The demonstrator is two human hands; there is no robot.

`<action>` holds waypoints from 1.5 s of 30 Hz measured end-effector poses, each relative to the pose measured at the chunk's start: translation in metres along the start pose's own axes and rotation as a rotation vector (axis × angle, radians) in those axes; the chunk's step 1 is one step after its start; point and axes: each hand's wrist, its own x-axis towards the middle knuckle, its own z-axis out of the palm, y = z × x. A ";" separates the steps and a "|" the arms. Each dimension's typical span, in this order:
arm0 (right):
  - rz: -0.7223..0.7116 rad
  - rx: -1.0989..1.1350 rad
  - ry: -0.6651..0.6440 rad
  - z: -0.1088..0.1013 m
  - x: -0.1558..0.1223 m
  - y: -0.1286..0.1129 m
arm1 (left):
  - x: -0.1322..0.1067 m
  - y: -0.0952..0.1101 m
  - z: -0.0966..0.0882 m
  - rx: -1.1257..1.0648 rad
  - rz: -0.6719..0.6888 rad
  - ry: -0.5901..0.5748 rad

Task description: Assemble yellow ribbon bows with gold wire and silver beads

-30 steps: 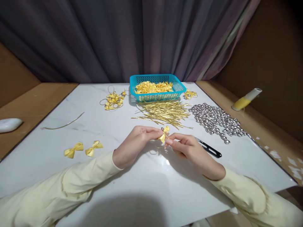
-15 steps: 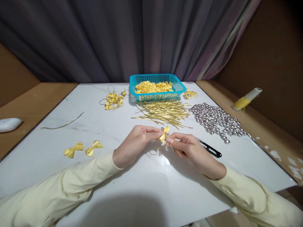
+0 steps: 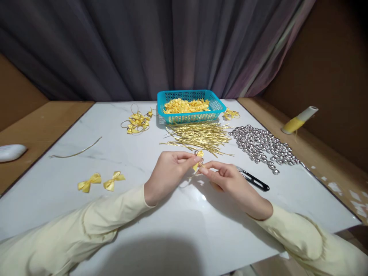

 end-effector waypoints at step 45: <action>-0.267 -0.352 0.179 0.004 -0.003 0.008 | -0.001 -0.010 -0.009 0.294 0.254 -0.013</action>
